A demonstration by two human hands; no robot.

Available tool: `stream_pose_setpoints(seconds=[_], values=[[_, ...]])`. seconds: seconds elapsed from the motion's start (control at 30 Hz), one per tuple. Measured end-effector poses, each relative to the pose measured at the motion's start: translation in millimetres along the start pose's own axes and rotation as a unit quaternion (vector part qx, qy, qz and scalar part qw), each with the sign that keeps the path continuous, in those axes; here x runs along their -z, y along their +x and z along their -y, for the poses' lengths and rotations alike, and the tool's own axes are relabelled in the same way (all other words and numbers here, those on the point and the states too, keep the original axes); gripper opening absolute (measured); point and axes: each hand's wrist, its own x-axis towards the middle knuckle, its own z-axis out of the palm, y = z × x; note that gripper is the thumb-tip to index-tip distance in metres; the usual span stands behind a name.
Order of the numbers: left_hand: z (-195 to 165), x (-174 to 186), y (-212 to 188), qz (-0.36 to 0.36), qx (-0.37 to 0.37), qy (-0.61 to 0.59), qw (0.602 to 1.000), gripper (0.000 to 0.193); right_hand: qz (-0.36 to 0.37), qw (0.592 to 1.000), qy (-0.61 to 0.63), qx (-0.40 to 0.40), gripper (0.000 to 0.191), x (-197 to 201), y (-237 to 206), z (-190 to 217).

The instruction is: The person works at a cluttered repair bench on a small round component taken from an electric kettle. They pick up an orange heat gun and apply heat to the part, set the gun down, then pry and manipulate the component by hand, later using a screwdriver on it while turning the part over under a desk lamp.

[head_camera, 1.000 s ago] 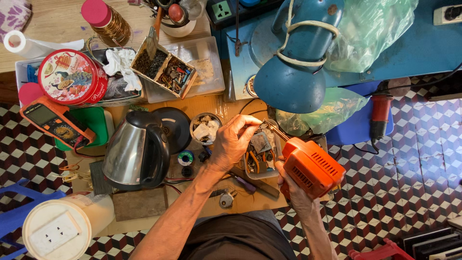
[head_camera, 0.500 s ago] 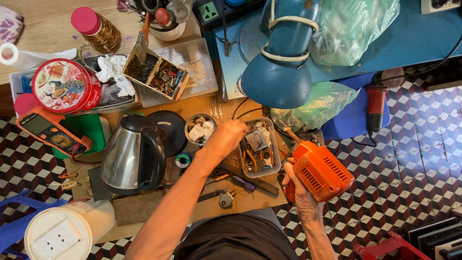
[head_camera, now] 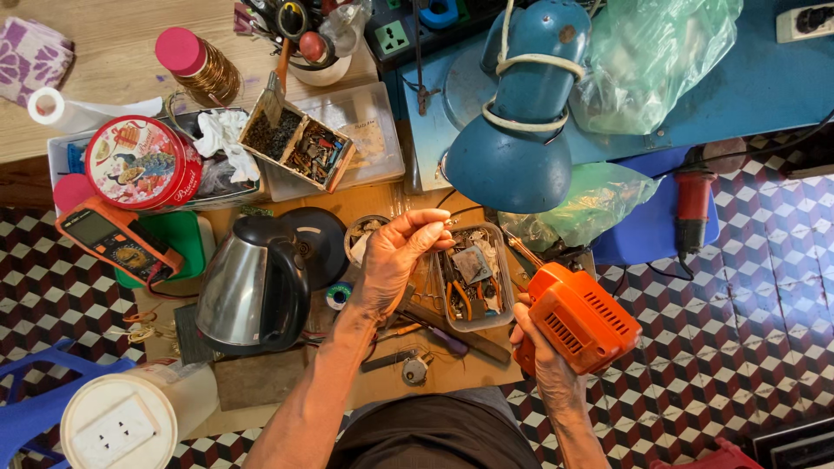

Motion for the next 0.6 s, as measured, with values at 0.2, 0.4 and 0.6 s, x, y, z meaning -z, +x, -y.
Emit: stream_pose_setpoints(seconds=[0.2, 0.4, 0.6], values=[[-6, -4, 4, 0.004, 0.003, -0.001, 1.0, 0.023, 0.027, 0.998, -0.041, 0.033, 0.028, 2, 4, -9], [2, -3, 8, -0.038, 0.004, 0.007, 0.999, 0.026, 0.056, 0.983, -0.145, 0.101, 0.021, 0, 9, -19], [7, -4, 27, -0.09, 0.001, -0.002, 0.996, 0.027, 0.073, 0.997, 0.015, 0.036, 0.029, -19, 23, -6]])
